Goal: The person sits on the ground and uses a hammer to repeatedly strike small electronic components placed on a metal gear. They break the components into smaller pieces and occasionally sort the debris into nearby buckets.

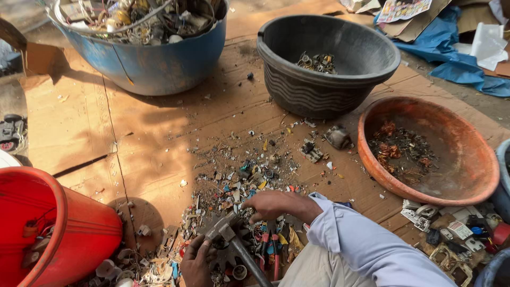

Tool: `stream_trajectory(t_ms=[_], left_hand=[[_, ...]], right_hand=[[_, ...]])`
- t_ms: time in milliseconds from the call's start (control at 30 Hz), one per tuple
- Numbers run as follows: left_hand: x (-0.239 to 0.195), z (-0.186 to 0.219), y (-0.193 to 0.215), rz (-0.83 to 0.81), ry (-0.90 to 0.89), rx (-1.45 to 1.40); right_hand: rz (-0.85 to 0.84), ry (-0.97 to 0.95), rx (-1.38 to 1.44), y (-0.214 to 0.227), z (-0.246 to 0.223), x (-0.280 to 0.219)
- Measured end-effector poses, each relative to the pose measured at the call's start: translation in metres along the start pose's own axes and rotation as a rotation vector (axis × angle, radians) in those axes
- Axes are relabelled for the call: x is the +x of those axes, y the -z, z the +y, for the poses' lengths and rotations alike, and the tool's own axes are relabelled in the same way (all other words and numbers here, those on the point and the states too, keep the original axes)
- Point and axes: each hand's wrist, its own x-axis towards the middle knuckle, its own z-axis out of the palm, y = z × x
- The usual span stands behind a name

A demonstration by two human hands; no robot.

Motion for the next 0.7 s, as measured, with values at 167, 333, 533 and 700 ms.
stream_trajectory(t_ms=[167, 333, 533, 700], left_hand=[[-0.012, 0.018, -0.007, -0.002, -0.023, 0.018], [-0.013, 0.019, -0.008, 0.021, 0.056, -0.019], [-0.011, 0.023, -0.008, 0.023, 0.113, -0.110], [-0.009, 0.022, -0.004, 0.011, 0.056, -0.160]], right_hand=[[0.285, -0.185, 0.032, 0.024, 0.084, 0.055], [0.633, -0.418, 0.248, 0.041, 0.186, 0.084], [0.586, -0.233, -0.008, 0.024, 0.167, 0.086], [0.647, -0.199, 0.539, 0.053, 0.137, 0.087]])
